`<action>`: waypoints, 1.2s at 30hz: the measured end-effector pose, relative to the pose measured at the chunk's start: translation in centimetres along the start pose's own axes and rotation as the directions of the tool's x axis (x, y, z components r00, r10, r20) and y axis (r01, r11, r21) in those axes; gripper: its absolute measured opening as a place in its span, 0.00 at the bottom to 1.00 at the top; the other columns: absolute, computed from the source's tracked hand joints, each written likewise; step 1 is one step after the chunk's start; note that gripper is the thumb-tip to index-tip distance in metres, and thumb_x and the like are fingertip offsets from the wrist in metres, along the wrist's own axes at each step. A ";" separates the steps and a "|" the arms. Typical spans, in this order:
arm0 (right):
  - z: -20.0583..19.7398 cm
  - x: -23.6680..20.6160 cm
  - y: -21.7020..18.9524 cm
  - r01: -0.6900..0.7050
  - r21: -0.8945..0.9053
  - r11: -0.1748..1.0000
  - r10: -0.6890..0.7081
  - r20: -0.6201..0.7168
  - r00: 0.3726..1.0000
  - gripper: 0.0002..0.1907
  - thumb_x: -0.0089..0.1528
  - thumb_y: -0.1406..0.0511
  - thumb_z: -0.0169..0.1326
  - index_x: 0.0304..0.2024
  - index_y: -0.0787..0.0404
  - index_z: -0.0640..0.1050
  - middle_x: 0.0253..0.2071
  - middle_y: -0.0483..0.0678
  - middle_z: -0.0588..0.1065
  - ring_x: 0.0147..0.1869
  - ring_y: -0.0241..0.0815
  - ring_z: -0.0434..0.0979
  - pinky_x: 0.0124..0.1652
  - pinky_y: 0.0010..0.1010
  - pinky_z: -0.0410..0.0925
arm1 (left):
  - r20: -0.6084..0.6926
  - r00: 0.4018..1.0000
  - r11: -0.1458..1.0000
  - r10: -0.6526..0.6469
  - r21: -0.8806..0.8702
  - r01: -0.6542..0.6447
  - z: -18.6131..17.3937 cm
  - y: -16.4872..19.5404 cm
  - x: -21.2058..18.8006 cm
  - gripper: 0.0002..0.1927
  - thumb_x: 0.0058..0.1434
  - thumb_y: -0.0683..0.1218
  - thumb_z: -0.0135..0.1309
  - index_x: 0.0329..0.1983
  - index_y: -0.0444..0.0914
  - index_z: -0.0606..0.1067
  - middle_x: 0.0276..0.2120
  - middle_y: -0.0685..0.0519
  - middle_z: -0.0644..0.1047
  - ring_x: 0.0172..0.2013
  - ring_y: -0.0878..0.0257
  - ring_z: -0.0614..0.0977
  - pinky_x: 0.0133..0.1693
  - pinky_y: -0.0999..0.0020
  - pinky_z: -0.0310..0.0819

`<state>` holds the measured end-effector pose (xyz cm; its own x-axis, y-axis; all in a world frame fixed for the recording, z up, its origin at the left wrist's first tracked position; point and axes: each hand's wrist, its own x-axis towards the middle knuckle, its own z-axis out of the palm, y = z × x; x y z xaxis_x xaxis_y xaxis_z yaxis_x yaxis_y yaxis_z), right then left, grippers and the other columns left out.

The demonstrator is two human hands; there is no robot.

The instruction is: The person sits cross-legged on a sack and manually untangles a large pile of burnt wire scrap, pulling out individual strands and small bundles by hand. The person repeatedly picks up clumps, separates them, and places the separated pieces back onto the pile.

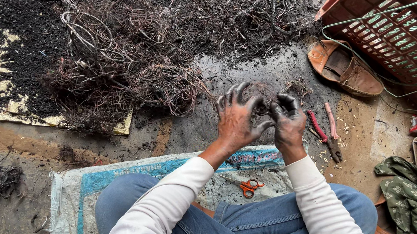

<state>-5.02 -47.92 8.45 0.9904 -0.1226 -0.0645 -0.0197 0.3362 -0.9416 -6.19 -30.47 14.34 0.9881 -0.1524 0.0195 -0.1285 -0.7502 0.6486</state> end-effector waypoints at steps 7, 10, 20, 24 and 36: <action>-0.2 0.0 0.8 -0.212 0.229 0.950 0.211 0.032 0.977 0.13 0.62 0.75 0.56 0.50 0.67 0.75 0.45 0.50 0.77 0.46 0.41 0.80 0.49 0.35 0.78 | -0.123 0.985 0.990 0.121 0.093 -0.110 2.1 -2.2 0.2 0.32 0.54 0.50 0.67 0.64 0.55 0.73 0.69 0.45 0.62 0.67 0.40 0.64 0.68 0.35 0.47; -0.6 0.2 1.4 -0.217 0.222 0.951 0.219 0.014 0.976 0.08 0.66 0.72 0.56 0.48 0.67 0.76 0.42 0.48 0.78 0.43 0.38 0.79 0.45 0.32 0.77 | -0.120 0.978 0.982 0.170 0.101 -0.158 2.6 -2.7 0.3 0.30 0.53 0.46 0.66 0.61 0.52 0.73 0.65 0.46 0.67 0.65 0.41 0.67 0.66 0.36 0.51; -1.6 0.3 2.2 -0.161 0.000 0.987 0.161 0.022 0.987 0.13 0.68 0.57 0.56 0.38 0.60 0.76 0.32 0.42 0.74 0.33 0.32 0.73 0.31 0.26 0.69 | -0.016 0.948 0.948 0.317 0.031 -0.316 1.1 -1.8 0.0 0.24 0.55 0.51 0.65 0.54 0.43 0.73 0.47 0.48 0.75 0.52 0.48 0.77 0.57 0.41 0.63; -1.8 0.0 2.6 -0.094 -0.059 0.994 0.096 0.039 0.995 0.19 0.69 0.52 0.55 0.35 0.60 0.75 0.27 0.43 0.73 0.30 0.33 0.71 0.32 0.26 0.68 | -0.079 0.934 0.937 0.350 0.043 -0.347 1.1 -1.9 -0.2 0.21 0.55 0.47 0.63 0.52 0.47 0.75 0.44 0.53 0.76 0.50 0.53 0.78 0.59 0.43 0.64; -1.3 0.1 1.8 -0.035 -0.132 0.991 0.037 0.010 0.999 0.15 0.67 0.58 0.60 0.38 0.64 0.79 0.31 0.45 0.77 0.33 0.33 0.74 0.35 0.25 0.69 | -0.082 0.967 0.970 0.241 0.005 -0.242 2.8 -2.7 0.4 0.22 0.57 0.48 0.63 0.55 0.46 0.75 0.49 0.50 0.75 0.55 0.49 0.77 0.59 0.37 0.65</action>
<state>-5.12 -48.53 6.33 0.9903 -0.1007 -0.0961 -0.0727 0.2145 -0.9740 -5.67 -30.31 10.51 0.9314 -0.2757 0.2375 -0.3638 -0.6946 0.6207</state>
